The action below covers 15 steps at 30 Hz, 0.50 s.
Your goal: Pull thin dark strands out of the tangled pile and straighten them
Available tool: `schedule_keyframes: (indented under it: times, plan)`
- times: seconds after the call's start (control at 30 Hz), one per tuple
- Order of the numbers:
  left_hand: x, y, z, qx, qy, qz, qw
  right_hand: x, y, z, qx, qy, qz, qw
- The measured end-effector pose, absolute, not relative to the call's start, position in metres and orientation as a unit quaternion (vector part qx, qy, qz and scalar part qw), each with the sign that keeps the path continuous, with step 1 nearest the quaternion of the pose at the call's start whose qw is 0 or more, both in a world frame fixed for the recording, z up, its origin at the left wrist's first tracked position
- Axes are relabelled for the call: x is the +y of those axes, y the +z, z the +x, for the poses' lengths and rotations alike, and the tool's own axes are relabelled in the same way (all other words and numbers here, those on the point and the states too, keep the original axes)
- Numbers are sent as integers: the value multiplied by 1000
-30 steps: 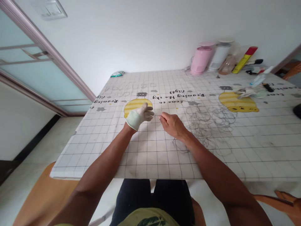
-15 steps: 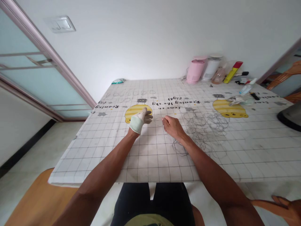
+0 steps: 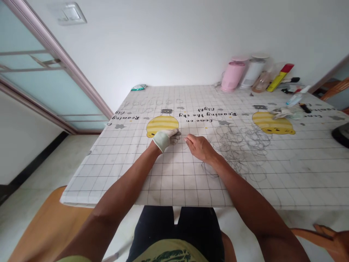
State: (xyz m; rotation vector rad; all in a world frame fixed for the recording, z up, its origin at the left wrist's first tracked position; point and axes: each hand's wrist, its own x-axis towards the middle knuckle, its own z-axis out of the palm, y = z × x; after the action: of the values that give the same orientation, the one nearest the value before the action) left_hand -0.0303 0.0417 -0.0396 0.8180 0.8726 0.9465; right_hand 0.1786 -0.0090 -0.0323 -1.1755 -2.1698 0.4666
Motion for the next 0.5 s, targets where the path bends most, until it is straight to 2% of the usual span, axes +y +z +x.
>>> schedule_keyframes:
  times: [0.2, 0.33, 0.5]
  plan:
    - [37, -21, -29, 394, 447, 386, 704, -5, -30, 181, -771, 221, -493, 336]
    - [33, -21, -29, 468, 497, 391, 618, -6, -19, 180, -715, 277, -530, 362]
    - [33, -28, -30, 537, 477, 441, 538, 9, -8, 187, -664, 363, -564, 330]
